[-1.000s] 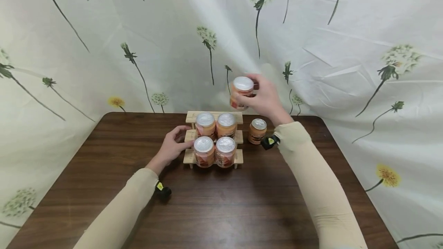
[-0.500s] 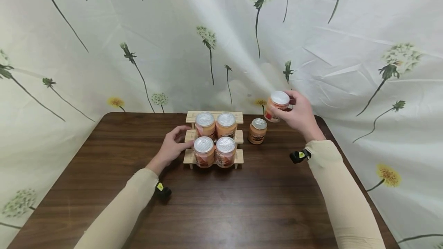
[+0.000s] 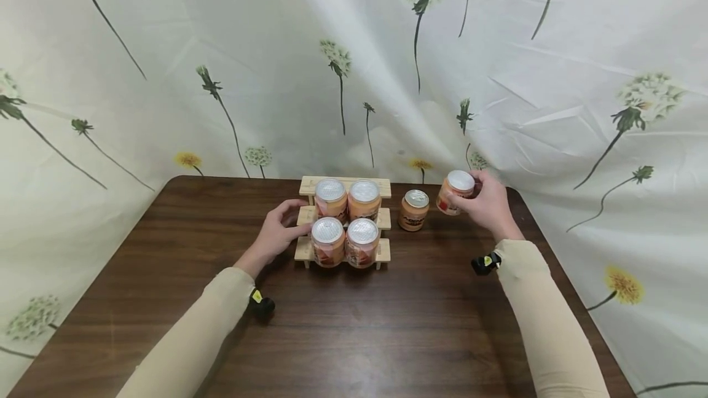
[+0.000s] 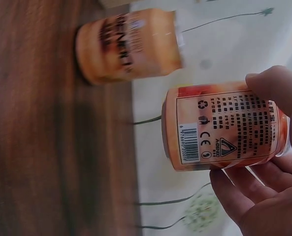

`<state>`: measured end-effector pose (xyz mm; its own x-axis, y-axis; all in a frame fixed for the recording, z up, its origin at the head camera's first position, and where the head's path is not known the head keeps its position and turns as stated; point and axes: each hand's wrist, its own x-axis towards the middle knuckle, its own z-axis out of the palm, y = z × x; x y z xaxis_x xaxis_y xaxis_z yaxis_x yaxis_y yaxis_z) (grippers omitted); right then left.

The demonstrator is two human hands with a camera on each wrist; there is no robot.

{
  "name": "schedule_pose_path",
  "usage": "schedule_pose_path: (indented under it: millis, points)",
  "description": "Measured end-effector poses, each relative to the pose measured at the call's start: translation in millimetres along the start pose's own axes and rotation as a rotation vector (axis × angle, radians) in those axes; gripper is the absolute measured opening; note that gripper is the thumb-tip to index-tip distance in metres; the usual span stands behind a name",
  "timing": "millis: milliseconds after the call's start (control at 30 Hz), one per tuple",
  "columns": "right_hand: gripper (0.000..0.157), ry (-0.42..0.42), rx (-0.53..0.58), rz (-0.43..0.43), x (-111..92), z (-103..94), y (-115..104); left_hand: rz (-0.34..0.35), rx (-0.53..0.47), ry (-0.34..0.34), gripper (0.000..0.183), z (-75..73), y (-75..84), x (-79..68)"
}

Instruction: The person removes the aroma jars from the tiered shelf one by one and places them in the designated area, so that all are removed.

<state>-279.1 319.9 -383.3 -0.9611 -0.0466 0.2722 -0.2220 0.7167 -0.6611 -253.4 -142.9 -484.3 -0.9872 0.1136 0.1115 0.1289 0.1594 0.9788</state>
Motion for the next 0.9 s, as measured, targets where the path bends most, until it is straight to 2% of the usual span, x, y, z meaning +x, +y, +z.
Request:
schedule_pose_path:
  millis: [167, 433, 633, 900]
  points:
    - [0.067, -0.008, -0.032, -0.013, -3.2, 13.2, 15.2, -0.009, 0.001, -0.002, 0.057, 0.1, 2.4, -1.5]
    - [0.067, -0.061, -0.071, -0.013, -4.5, 33.7, 28.3, -0.01, -0.014, 0.002, 0.056, 0.6, 2.7, -1.5]
    - [0.072, -0.09, -0.051, 0.032, -6.5, 40.8, 34.5, 0.003, -0.014, 0.002, 0.056, 1.5, 1.1, -2.3]
    - [0.073, -0.098, -0.037, 0.045, -7.7, 45.4, 38.3, 0.012, 0.0, 0.005, 0.053, 0.3, 0.6, -1.1]
